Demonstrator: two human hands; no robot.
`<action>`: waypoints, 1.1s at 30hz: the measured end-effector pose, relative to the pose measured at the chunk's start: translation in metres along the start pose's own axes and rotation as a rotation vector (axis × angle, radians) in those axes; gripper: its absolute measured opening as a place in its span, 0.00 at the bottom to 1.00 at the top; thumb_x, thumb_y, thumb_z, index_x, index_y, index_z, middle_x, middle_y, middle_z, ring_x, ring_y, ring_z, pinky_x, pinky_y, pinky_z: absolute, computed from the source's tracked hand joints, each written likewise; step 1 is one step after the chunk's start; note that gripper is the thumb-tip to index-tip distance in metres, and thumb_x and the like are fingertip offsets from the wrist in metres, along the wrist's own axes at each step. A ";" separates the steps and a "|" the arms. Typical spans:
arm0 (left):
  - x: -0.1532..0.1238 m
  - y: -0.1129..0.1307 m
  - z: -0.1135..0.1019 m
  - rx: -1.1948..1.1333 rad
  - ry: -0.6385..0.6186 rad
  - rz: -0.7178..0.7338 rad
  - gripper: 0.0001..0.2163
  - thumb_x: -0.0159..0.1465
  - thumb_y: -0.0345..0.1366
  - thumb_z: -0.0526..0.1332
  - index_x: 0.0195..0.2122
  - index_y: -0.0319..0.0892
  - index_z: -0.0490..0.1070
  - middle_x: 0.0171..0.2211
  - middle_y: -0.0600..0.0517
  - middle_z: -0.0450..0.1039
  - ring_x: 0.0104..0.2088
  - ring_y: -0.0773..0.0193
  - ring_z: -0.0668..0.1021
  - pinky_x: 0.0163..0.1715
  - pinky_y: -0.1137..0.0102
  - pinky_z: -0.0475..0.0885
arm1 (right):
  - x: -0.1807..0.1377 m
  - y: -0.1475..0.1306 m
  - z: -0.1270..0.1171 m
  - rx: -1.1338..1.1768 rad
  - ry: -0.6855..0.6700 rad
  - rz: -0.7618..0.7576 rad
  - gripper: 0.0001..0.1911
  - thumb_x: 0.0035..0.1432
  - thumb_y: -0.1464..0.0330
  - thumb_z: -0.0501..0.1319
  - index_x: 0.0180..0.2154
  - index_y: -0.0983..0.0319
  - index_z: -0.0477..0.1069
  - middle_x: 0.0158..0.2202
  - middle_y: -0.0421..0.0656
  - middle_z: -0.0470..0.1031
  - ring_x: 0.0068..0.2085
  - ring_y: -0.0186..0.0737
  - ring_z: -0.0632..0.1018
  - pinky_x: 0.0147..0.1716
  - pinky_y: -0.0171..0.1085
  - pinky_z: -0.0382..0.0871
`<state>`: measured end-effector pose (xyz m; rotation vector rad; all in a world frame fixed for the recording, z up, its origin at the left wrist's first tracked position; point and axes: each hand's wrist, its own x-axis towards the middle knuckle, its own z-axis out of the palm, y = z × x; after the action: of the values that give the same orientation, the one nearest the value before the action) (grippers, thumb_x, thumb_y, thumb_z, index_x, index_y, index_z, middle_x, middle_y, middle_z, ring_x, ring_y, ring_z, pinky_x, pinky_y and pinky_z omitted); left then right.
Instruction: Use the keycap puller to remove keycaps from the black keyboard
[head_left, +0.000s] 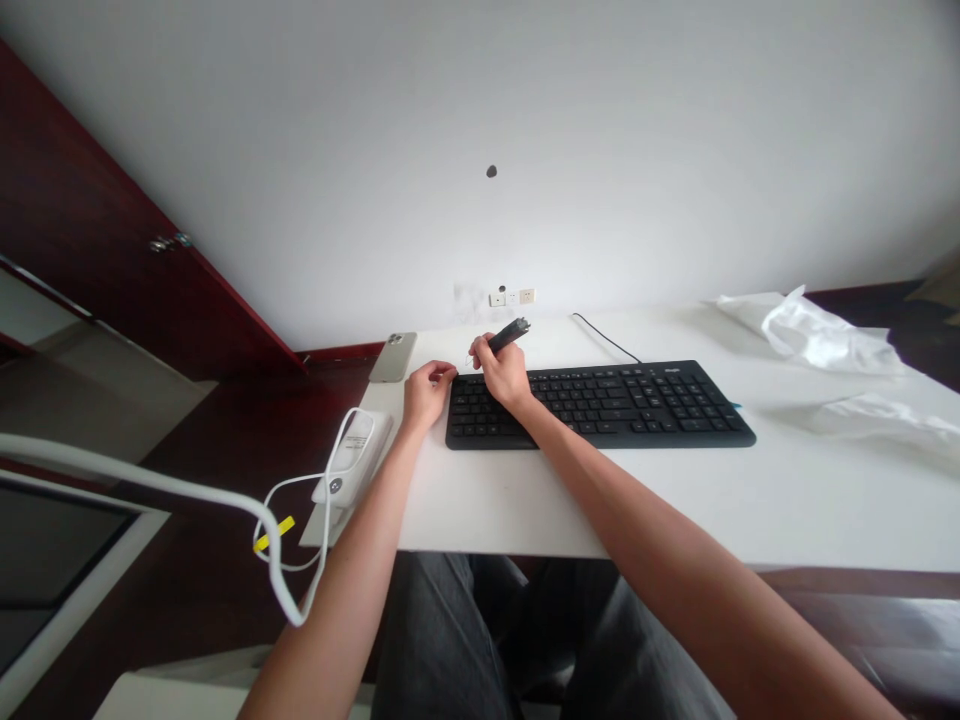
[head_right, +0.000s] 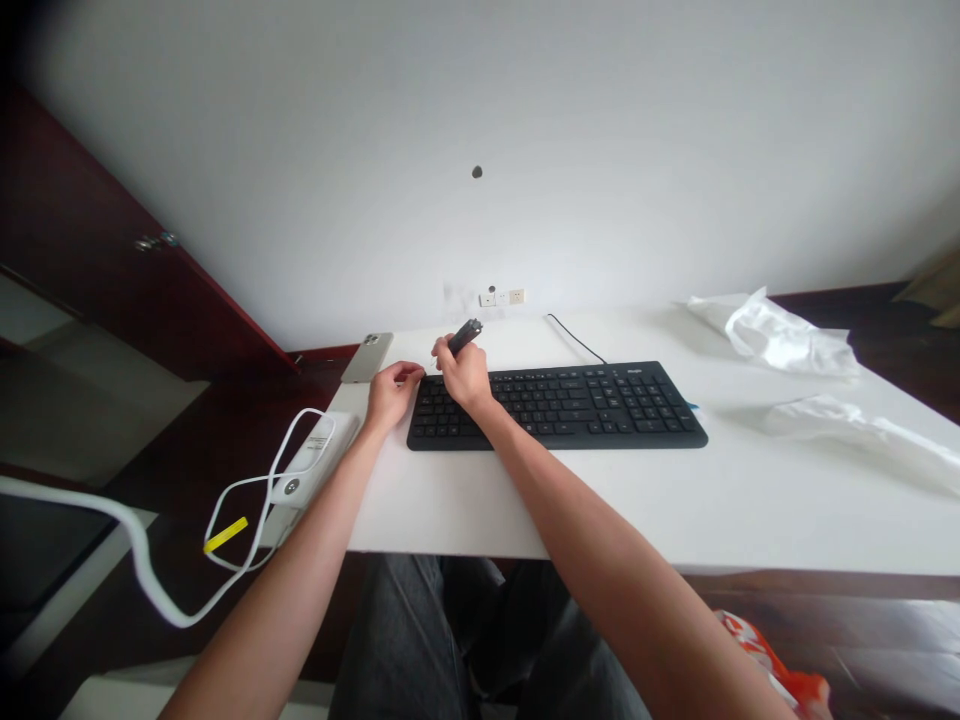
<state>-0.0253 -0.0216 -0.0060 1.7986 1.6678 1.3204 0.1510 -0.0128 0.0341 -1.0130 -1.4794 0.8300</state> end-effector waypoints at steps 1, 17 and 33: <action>0.001 -0.002 0.001 0.015 0.009 -0.015 0.08 0.63 0.42 0.64 0.36 0.45 0.79 0.36 0.51 0.83 0.36 0.61 0.81 0.43 0.67 0.73 | 0.000 -0.004 -0.004 -0.029 -0.038 -0.030 0.17 0.66 0.61 0.53 0.27 0.59 0.71 0.24 0.39 0.74 0.29 0.38 0.75 0.36 0.35 0.65; 0.096 -0.002 0.040 0.235 -0.123 -0.163 0.08 0.63 0.42 0.66 0.38 0.46 0.83 0.42 0.49 0.84 0.44 0.57 0.82 0.48 0.67 0.73 | 0.017 0.022 -0.150 -0.394 0.038 -0.117 0.17 0.67 0.60 0.53 0.32 0.61 0.74 0.24 0.41 0.73 0.25 0.37 0.71 0.29 0.36 0.61; 0.145 -0.002 0.076 0.293 -0.252 -0.084 0.05 0.60 0.37 0.67 0.34 0.46 0.83 0.39 0.50 0.84 0.43 0.57 0.82 0.46 0.67 0.71 | 0.020 0.023 -0.150 -0.404 -0.031 -0.029 0.18 0.68 0.60 0.53 0.31 0.60 0.74 0.23 0.39 0.73 0.24 0.36 0.68 0.28 0.36 0.59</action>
<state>0.0156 0.1360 0.0102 1.9348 1.8428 0.8073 0.3018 0.0098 0.0428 -1.2747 -1.7251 0.5369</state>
